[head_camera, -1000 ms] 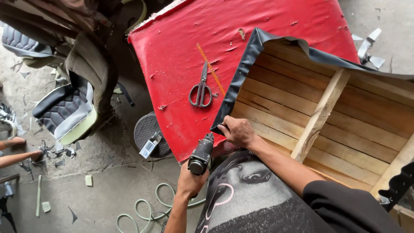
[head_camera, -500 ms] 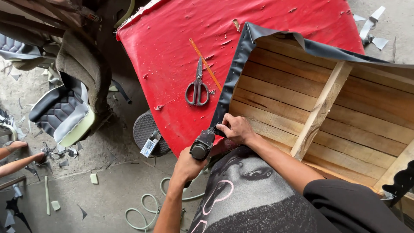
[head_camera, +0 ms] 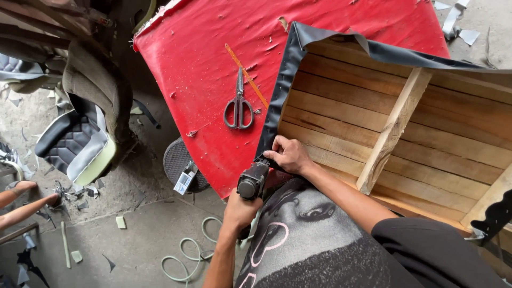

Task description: Stapling leather fabric over foam onto a wooden frame to create a furniture component.

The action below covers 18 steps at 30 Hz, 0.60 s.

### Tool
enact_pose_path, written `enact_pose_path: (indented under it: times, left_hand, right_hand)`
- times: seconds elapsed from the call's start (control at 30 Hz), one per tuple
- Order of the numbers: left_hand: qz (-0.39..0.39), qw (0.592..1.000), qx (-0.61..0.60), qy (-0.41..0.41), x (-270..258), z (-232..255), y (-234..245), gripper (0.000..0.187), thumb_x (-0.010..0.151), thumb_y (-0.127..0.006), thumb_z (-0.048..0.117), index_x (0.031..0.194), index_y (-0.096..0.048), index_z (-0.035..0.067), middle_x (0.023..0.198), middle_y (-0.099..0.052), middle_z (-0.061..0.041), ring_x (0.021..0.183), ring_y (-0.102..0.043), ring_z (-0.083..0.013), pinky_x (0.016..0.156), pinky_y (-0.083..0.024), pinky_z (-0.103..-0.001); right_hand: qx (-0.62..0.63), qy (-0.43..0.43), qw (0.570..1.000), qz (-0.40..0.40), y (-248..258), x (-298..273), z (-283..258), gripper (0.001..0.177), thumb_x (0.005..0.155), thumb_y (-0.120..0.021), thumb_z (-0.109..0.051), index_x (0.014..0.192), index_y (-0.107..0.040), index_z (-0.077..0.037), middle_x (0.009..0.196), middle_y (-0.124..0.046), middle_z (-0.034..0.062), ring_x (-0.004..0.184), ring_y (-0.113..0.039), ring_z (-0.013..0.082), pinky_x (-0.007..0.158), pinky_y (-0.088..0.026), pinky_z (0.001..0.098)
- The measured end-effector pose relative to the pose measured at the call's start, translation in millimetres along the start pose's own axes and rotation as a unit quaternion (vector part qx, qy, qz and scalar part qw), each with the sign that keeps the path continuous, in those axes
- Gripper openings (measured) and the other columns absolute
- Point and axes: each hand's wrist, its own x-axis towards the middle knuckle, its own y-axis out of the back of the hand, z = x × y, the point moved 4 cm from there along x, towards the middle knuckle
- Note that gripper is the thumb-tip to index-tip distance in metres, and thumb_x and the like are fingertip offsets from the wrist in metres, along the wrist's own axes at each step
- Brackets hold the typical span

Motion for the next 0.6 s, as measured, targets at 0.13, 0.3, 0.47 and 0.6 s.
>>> enact_pose_path:
  times: [0.13, 0.3, 0.47, 0.6]
  left_hand:
    - [0.010, 1.000, -0.013, 0.016, -16.8, 18.6, -2.6, 0.011, 0.064, -0.066, 0.015, 0.058, -0.064, 0.006, 0.042, -0.052, -0.009, 0.044, -0.058, -0.0201, 0.053, -0.048, -0.036]
    - [0.009, 1.000, -0.015, 0.023, -29.0, 19.9, -20.3, 0.030, 0.064, -0.071, 0.017, 0.085, -0.076, -0.004, 0.072, -0.068, -0.025, 0.073, -0.068, -0.0250, 0.065, -0.050, -0.037]
    - [0.025, 0.997, -0.070, -0.023, -47.3, 3.3, -13.1, 0.012, 0.064, -0.069, 0.010, 0.074, -0.065, 0.003, 0.064, -0.057, -0.011, 0.063, -0.051, -0.0156, 0.056, -0.045, -0.036]
    - [0.131, 0.984, -0.116, -0.009, -28.5, -54.4, 3.4, 0.024, 0.072, -0.077, 0.005, 0.096, -0.078, 0.005, 0.075, -0.073, -0.007, 0.063, -0.063, -0.0186, 0.059, -0.051, -0.037]
  right_hand:
    - [0.014, -0.009, 1.000, -0.005, -2.1, 3.7, 4.6, 0.032, 0.081, -0.087, -0.045, 0.082, -0.067, -0.021, 0.053, -0.061, 0.0036, 0.059, -0.066, 0.0237, 0.058, -0.052, 0.0349]
    - [0.024, -0.037, 0.999, 0.001, 2.1, 1.4, 4.6, 0.035, 0.077, -0.090, -0.045, 0.083, -0.065, -0.021, 0.052, -0.060, 0.0007, 0.057, -0.066, 0.0207, 0.057, -0.051, 0.0332]
    - [0.016, -0.063, 0.998, -0.020, 13.6, -3.7, -14.1, 0.039, 0.077, -0.090, -0.046, 0.080, -0.061, -0.020, 0.055, -0.057, -0.0038, 0.057, -0.055, 0.0150, 0.058, -0.045, 0.0321]
    - [0.032, -0.058, 0.995, -0.073, 31.3, -8.1, -31.0, 0.043, 0.081, -0.087, -0.049, 0.081, -0.059, -0.016, 0.057, -0.048, -0.0066, 0.055, -0.038, 0.0088, 0.055, -0.034, 0.0298]
